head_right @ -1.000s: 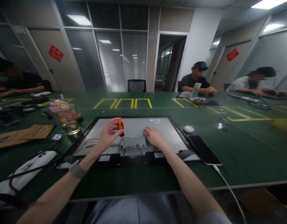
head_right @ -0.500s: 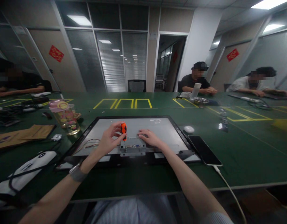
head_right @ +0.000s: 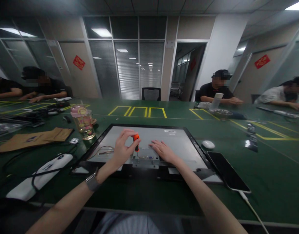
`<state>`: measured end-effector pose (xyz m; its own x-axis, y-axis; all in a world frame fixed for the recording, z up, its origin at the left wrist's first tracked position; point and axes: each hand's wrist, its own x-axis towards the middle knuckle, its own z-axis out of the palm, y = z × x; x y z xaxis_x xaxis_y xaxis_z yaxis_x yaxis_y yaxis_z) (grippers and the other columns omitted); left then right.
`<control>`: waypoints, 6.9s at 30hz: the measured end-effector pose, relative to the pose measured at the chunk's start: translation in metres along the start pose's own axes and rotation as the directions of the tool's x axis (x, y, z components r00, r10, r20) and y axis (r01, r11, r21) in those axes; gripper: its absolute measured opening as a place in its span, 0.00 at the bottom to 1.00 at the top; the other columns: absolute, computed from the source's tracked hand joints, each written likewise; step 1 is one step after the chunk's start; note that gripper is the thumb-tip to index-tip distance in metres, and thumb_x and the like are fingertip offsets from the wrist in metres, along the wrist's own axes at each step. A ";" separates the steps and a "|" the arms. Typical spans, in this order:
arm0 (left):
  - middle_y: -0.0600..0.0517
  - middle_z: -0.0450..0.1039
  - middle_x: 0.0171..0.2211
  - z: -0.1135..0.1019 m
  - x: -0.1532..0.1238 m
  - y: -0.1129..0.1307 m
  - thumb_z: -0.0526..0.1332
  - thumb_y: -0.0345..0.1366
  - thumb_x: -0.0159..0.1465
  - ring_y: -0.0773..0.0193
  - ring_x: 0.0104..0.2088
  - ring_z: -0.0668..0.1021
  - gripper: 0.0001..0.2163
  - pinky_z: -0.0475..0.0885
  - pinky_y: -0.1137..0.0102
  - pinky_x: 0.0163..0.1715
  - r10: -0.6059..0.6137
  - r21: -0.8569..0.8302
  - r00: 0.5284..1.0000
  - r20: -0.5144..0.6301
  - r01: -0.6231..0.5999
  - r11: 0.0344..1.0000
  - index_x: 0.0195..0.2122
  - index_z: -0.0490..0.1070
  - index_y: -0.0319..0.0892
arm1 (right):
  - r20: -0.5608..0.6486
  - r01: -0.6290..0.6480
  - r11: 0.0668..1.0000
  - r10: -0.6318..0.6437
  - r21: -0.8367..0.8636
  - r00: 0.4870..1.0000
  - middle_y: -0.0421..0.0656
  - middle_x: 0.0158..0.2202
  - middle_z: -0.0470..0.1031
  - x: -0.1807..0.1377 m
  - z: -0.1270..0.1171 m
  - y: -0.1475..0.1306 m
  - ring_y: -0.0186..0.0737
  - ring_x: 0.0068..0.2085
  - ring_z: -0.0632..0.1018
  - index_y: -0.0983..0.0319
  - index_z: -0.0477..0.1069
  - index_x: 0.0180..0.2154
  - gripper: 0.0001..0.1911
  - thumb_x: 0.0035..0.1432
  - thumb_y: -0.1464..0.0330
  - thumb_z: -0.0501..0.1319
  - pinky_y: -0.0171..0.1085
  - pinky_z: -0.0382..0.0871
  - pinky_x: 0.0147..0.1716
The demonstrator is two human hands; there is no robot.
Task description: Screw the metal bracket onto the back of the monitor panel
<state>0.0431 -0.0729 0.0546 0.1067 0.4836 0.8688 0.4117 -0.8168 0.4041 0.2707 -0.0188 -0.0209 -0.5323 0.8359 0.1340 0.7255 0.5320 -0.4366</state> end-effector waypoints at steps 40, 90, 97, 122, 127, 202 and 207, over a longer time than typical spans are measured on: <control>0.45 0.74 0.45 -0.013 -0.002 0.001 0.52 0.37 0.69 0.63 0.39 0.78 0.15 0.75 0.66 0.41 -0.206 -0.464 0.927 0.313 0.339 0.819 0.53 0.70 0.43 | -0.132 0.056 0.983 -0.032 0.176 0.991 0.52 0.59 0.69 -0.003 -0.002 0.009 0.51 0.60 0.69 0.62 0.73 0.53 0.28 0.66 0.51 0.47 0.52 0.58 0.62; 0.50 0.68 0.36 -0.010 -0.002 -0.008 0.63 0.42 0.61 0.65 0.37 0.74 0.09 0.71 0.73 0.33 -0.348 -0.423 0.936 0.052 0.336 0.841 0.36 0.78 0.42 | -0.127 0.033 0.994 -0.019 0.109 0.992 0.48 0.60 0.69 -0.007 -0.001 0.002 0.48 0.61 0.67 0.60 0.71 0.55 0.26 0.68 0.55 0.45 0.50 0.56 0.63; 0.50 0.70 0.35 -0.013 -0.004 -0.012 0.59 0.40 0.65 0.65 0.35 0.74 0.10 0.71 0.71 0.38 -0.350 -0.391 0.934 0.078 0.352 0.851 0.40 0.76 0.42 | -0.108 0.010 0.992 0.004 0.124 0.994 0.49 0.61 0.68 -0.008 -0.004 0.001 0.48 0.61 0.67 0.59 0.71 0.54 0.26 0.68 0.54 0.45 0.51 0.55 0.63; 0.51 0.68 0.32 -0.015 -0.002 -0.007 0.60 0.40 0.64 0.66 0.33 0.74 0.10 0.71 0.72 0.35 -0.311 -0.374 0.948 0.068 0.313 0.873 0.38 0.78 0.42 | -0.019 -0.033 0.966 0.039 0.258 0.999 0.48 0.63 0.63 -0.008 -0.010 0.008 0.49 0.63 0.64 0.58 0.71 0.55 0.25 0.63 0.52 0.54 0.50 0.53 0.64; 0.47 0.73 0.38 -0.015 -0.006 -0.013 0.57 0.41 0.67 0.62 0.38 0.77 0.13 0.73 0.67 0.41 -0.359 -0.506 0.915 0.184 0.401 0.763 0.44 0.76 0.40 | -0.009 -0.044 0.963 0.048 0.265 0.999 0.49 0.64 0.63 -0.009 -0.012 0.005 0.49 0.63 0.65 0.59 0.71 0.55 0.25 0.63 0.53 0.55 0.50 0.53 0.64; 0.49 0.72 0.35 -0.011 -0.007 -0.012 0.59 0.41 0.65 0.64 0.36 0.75 0.11 0.72 0.70 0.39 -0.401 -0.397 0.914 0.060 0.390 0.831 0.40 0.76 0.42 | -0.030 -0.008 0.991 0.012 0.134 0.999 0.47 0.63 0.64 -0.014 -0.011 -0.006 0.47 0.65 0.62 0.59 0.68 0.57 0.25 0.67 0.54 0.47 0.49 0.52 0.64; 0.44 0.75 0.43 -0.006 -0.014 -0.019 0.56 0.43 0.66 0.58 0.44 0.77 0.16 0.72 0.62 0.48 -0.439 -0.597 0.886 0.150 0.435 0.674 0.49 0.73 0.39 | -0.020 -0.022 0.992 0.025 0.125 0.999 0.48 0.64 0.63 -0.015 -0.013 -0.010 0.47 0.65 0.62 0.60 0.68 0.57 0.24 0.67 0.56 0.48 0.50 0.51 0.65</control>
<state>0.0290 -0.0659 0.0368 0.0500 0.8342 0.5492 -0.2160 -0.5279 0.8214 0.2770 -0.0347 -0.0072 -0.5053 0.8513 0.1413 0.6767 0.4925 -0.5473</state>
